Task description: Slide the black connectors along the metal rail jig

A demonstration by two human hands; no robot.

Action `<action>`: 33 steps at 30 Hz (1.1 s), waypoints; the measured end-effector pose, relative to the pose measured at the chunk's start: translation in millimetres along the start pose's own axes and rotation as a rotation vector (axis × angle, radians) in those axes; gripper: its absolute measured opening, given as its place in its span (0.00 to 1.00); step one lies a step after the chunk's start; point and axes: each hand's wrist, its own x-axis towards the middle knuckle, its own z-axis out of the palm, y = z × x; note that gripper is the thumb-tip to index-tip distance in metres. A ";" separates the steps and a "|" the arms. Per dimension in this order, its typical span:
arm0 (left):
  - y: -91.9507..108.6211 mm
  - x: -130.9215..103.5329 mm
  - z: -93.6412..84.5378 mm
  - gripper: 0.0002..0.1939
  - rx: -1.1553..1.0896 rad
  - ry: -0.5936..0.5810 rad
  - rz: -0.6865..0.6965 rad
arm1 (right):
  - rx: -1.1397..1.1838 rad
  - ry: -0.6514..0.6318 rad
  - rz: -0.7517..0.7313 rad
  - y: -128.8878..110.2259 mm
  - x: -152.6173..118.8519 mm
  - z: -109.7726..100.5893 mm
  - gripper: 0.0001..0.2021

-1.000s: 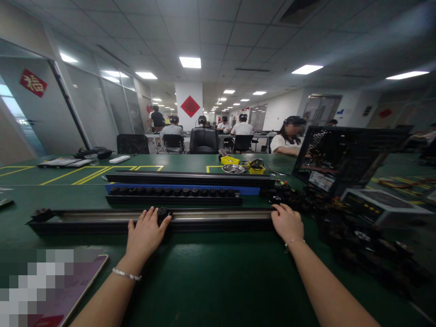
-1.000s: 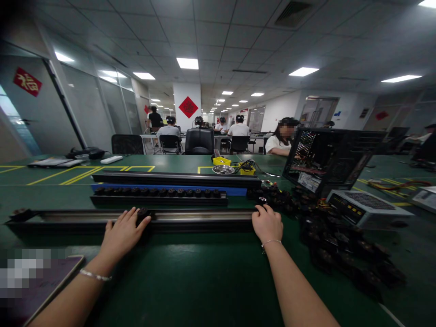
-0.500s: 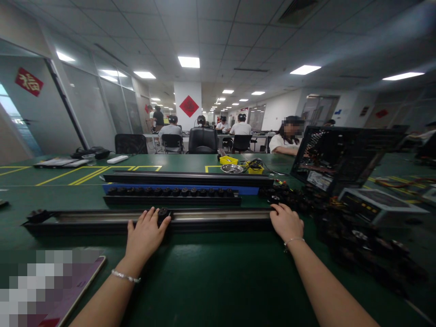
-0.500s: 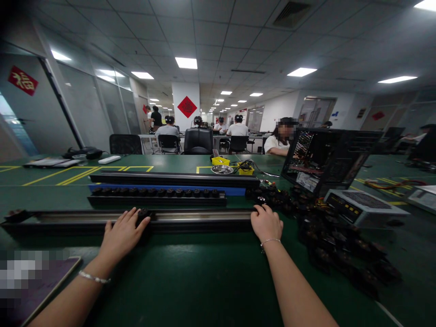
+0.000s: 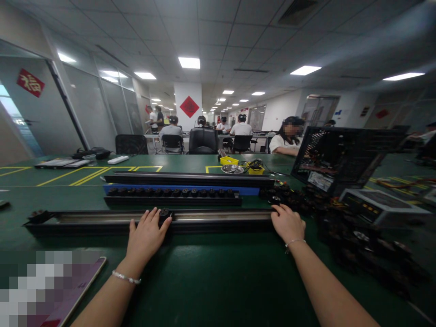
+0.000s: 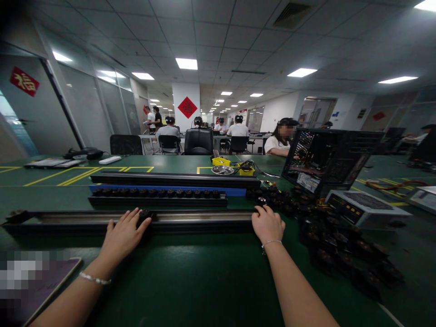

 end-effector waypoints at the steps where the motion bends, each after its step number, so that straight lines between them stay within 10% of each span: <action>1: 0.2 0.0 0.1 0.35 -0.002 -0.004 0.005 | 0.002 0.005 -0.004 0.6 0.3 0.9 0.23; 33: 8.7 -1.7 7.4 0.32 -0.013 0.052 0.102 | -0.015 0.079 -0.038 4.6 1.3 10.1 0.23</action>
